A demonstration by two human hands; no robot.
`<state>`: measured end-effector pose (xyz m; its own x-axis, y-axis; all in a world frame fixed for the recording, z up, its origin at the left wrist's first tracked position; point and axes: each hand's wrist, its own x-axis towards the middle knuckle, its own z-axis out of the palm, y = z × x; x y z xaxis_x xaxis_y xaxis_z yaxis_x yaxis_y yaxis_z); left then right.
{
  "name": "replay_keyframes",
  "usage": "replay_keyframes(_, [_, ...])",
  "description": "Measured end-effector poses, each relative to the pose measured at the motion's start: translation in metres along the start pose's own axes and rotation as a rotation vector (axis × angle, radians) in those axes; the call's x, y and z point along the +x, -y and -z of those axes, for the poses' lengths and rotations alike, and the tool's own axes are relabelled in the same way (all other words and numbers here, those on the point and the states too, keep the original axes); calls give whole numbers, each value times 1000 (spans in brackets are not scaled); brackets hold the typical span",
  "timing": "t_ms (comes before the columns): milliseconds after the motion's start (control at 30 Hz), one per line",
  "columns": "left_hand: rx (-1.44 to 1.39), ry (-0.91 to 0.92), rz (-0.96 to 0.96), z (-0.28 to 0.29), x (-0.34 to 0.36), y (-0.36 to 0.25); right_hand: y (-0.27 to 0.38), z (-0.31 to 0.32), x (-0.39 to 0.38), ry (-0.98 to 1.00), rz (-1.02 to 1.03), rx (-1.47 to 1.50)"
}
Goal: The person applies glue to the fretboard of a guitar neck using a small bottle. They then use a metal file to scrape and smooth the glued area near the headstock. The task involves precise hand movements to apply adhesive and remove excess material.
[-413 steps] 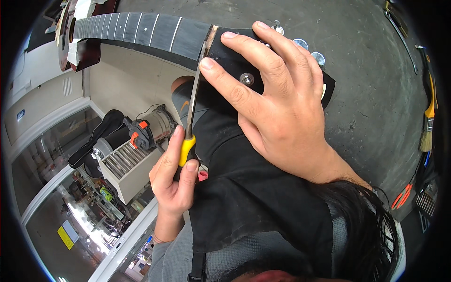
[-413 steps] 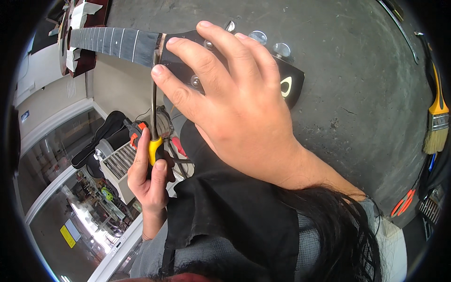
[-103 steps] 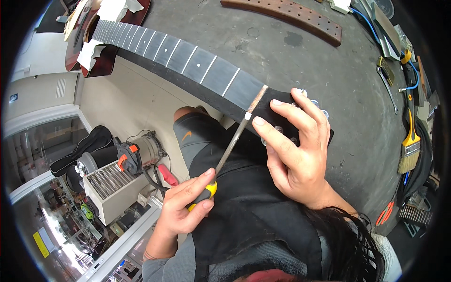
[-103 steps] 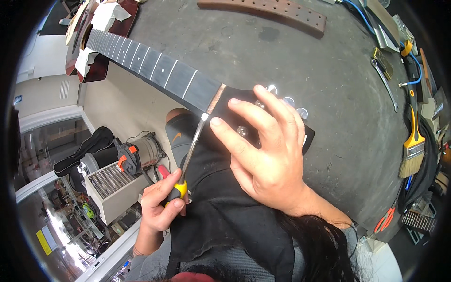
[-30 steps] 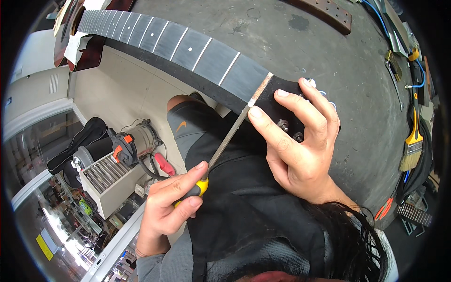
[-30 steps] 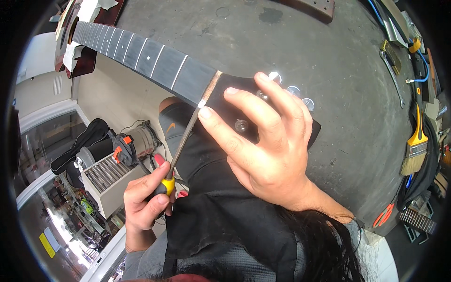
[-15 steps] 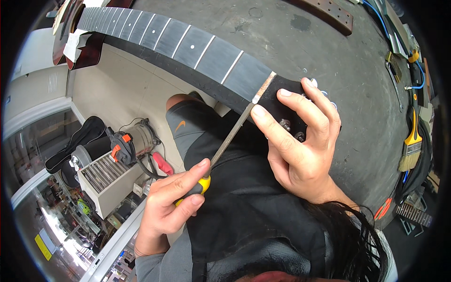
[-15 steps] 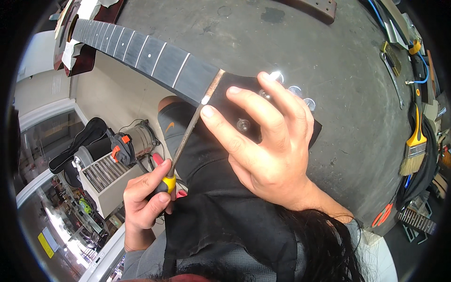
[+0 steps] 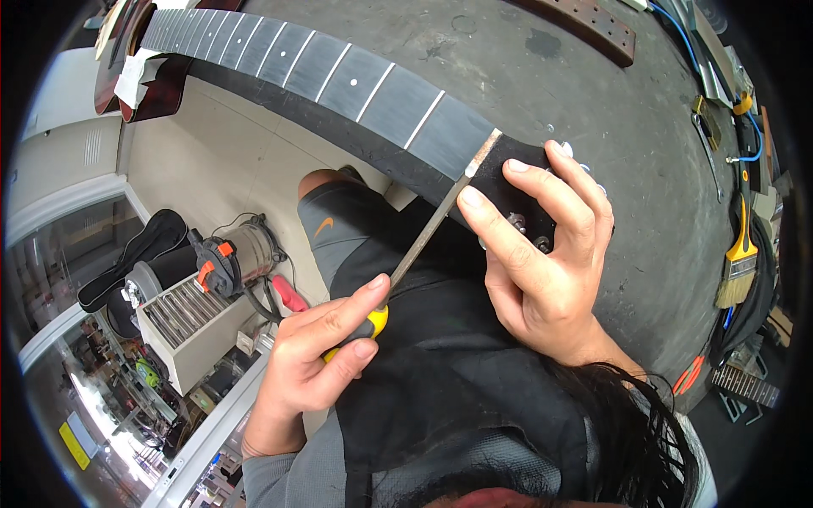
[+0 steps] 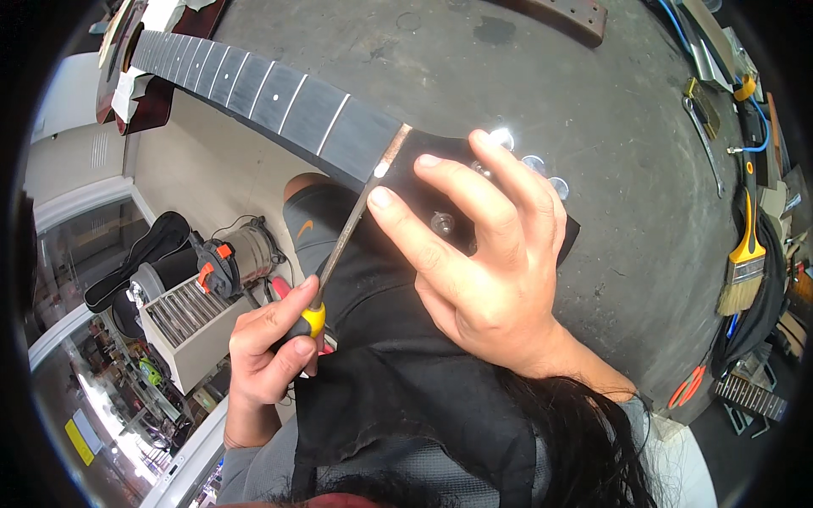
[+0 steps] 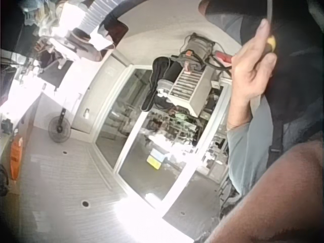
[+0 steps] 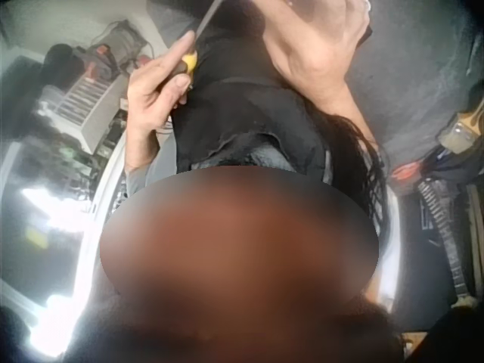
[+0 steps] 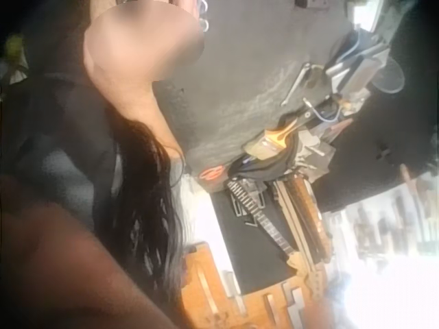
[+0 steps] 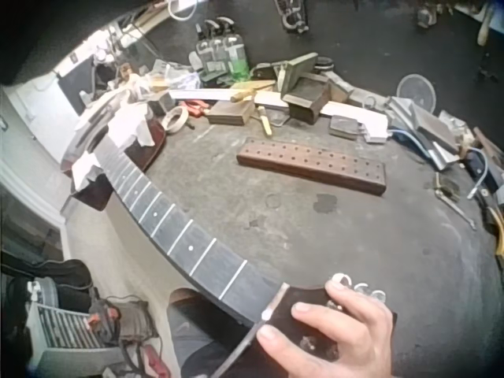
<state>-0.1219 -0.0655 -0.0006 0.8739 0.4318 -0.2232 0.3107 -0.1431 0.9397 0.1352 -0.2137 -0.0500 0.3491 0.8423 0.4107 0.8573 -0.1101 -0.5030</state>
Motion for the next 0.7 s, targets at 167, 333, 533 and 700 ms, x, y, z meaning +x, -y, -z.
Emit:
replay_keyframes(167, [-3,-5,3,0,-2,-3,-1,-1,0,6,3,6])
replay_keyframes(333, [-19,-5,18,0,0,-5,0,2,0,12,-3,1])
replay_keyframes(533, [-4,-8,43,-1,6,-14,-2,-1,0,-5,-7,9])
replay_keyframes(700, [-25,9,64,2,5,-16,-1,0,0,-6,-3,0])
